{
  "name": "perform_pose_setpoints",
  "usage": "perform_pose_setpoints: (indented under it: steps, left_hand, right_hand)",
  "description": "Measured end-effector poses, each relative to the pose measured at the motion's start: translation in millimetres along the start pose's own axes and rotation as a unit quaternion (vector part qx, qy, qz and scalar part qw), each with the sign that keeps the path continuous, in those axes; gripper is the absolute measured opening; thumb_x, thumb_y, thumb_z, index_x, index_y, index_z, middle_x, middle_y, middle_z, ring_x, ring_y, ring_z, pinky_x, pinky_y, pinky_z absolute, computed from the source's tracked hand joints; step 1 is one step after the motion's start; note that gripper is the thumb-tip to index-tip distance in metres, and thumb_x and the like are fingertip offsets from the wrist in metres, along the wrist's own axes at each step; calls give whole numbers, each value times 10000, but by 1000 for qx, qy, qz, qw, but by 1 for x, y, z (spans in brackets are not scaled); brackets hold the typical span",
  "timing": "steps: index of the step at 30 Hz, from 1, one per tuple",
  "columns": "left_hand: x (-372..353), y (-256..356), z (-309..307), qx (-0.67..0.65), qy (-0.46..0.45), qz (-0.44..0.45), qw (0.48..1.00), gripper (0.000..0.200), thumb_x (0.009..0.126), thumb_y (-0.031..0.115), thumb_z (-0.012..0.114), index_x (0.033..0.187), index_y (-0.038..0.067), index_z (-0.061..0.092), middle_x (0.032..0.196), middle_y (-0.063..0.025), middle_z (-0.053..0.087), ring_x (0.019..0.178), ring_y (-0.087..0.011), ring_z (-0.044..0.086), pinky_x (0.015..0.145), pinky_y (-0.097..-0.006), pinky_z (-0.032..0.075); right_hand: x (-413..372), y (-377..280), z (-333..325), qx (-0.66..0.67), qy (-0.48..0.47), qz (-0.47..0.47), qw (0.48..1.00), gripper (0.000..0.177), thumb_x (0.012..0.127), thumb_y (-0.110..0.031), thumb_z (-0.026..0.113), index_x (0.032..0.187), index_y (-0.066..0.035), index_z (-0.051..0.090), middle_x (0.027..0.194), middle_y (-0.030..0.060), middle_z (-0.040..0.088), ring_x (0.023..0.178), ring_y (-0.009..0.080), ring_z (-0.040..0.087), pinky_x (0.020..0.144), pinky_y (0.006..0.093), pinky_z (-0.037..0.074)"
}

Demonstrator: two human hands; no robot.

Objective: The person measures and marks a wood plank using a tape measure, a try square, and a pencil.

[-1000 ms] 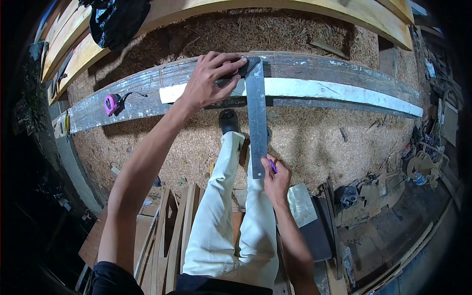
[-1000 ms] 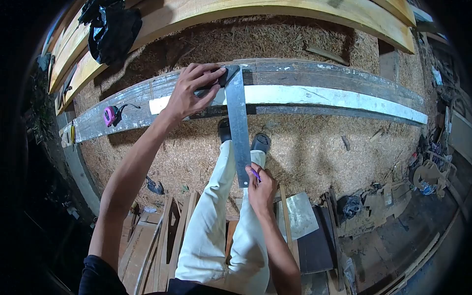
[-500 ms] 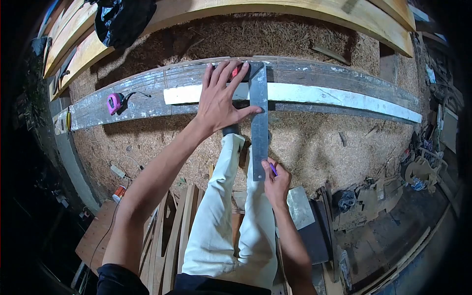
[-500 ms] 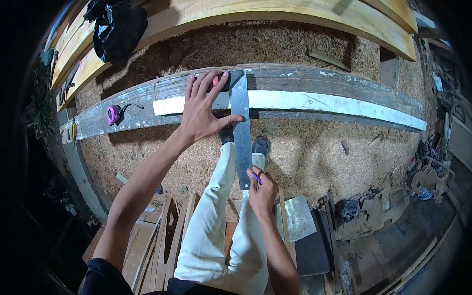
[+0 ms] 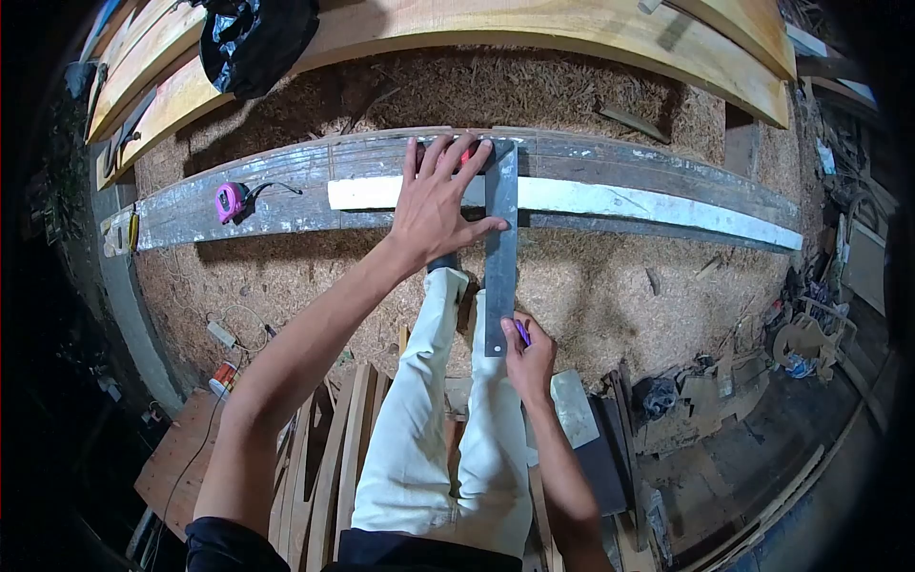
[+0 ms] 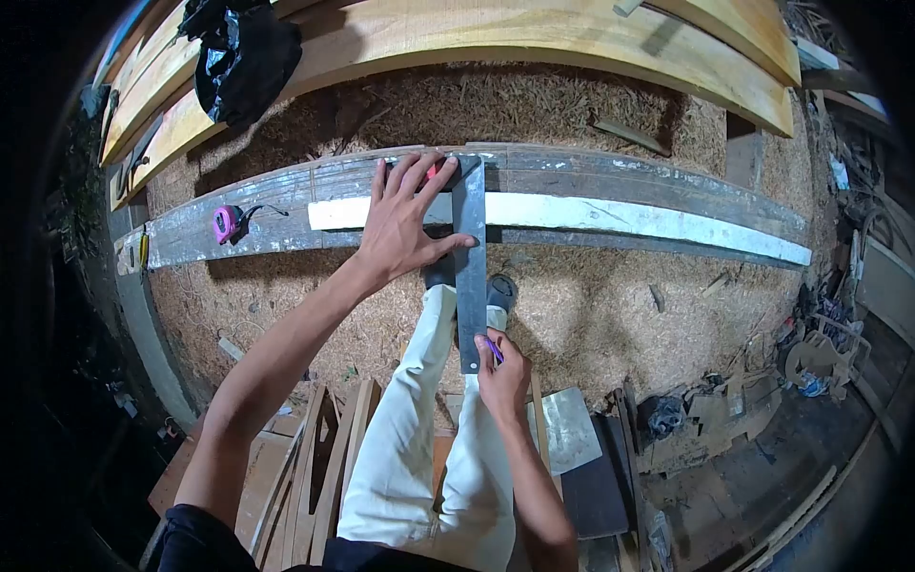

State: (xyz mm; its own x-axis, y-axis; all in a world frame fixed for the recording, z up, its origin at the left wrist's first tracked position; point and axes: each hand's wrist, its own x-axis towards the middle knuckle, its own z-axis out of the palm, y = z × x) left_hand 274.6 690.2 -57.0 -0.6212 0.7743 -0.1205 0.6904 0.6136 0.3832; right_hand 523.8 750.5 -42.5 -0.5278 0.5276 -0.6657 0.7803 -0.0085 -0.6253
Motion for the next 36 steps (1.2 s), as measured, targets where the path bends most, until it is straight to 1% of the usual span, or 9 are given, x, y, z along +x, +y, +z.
perform_pose_setpoints:
  steps: [3, 5, 7, 9, 12, 15, 20, 23, 36]
  left_hand:
    - [1, 3, -3, 7, -8, -6, 1000, 1051, 664, 706, 699, 1476, 146, 337, 1469, -121, 356, 1391, -322, 280, 1167, -584, 103]
    - [1, 5, -3, 0, -18, -18, 1000, 1047, 666, 685, 711, 1478, 145, 331, 1470, -119, 354, 1393, -321, 276, 1166, -594, 98]
    - [1, 7, -5, 3, -26, -23, 999, 1032, 674, 661, 721, 1477, 145, 331, 1469, -117, 354, 1397, -321, 270, 1165, -601, 95]
    - [1, 9, -7, 4, -28, -27, 999, 1025, 677, 649, 725, 1477, 145, 330, 1472, -115, 353, 1401, -321, 264, 1162, -606, 95]
    - [1, 11, -9, 5, -34, -36, 999, 1015, 681, 629, 732, 1477, 145, 329, 1479, -110, 348, 1409, -322, 252, 1156, -616, 100]
    - [1, 13, -11, -2, -45, -48, 998, 1004, 682, 605, 741, 1473, 141, 332, 1495, -103, 329, 1418, -323, 241, 1143, -629, 116]
    - [2, 15, -15, 6, -48, -51, 997, 992, 682, 587, 751, 1464, 136, 340, 1499, -97, 329, 1419, -323, 245, 1123, -661, 131]
    - [1, 16, -14, 3, -50, -57, 997, 990, 683, 575, 756, 1465, 138, 336, 1501, -89, 327, 1423, -319, 237, 1113, -676, 136]
    - [3, 17, -16, 1, -64, -62, 996, 996, 671, 544, 777, 1470, 153, 330, 1516, -73, 309, 1435, -304, 218, 1106, -691, 144]
  right_hand:
    - [3, 0, -2, -33, 60, -56, 996, 281, 963, -224, 556, 1069, 18, 651, 954, 171, 700, 881, 254, 674, 791, 354, 492]
    - [12, -6, -17, -24, 216, -125, 968, 321, 993, -275, 487, 1047, -3, 650, 904, 136, 683, 941, 253, 639, 846, 353, 467]
    - [29, -54, -46, 88, 239, -89, 963, 337, 1009, -306, 450, 1031, -33, 645, 827, 73, 634, 905, 200, 587, 825, 337, 445]
    - [57, -68, -78, 195, 137, -109, 965, 372, 1019, -319, 426, 976, -25, 650, 696, 8, 564, 712, 121, 522, 662, 280, 422]
    - [82, -107, -79, 168, 18, -101, 980, 316, 1010, -257, 465, 991, -12, 662, 666, -14, 598, 595, 47, 440, 537, 234, 346]
    - [95, -115, -54, 125, 25, -218, 968, 230, 987, -164, 510, 1037, -10, 673, 676, -19, 641, 534, 19, 398, 493, 198, 302]
    - [105, -111, -42, 107, 52, -260, 958, 176, 918, -65, 574, 1052, -1, 671, 831, 62, 728, 719, 75, 648, 617, 212, 479]
    - [109, -110, -40, 76, 72, -278, 955, 149, 897, -44, 592, 1013, 12, 669, 836, 97, 731, 785, 125, 694, 679, 245, 520]
    - [117, -108, -35, 9, 97, -312, 945, 108, 849, -80, 642, 926, -9, 671, 756, 140, 700, 668, 184, 693, 623, 311, 516]
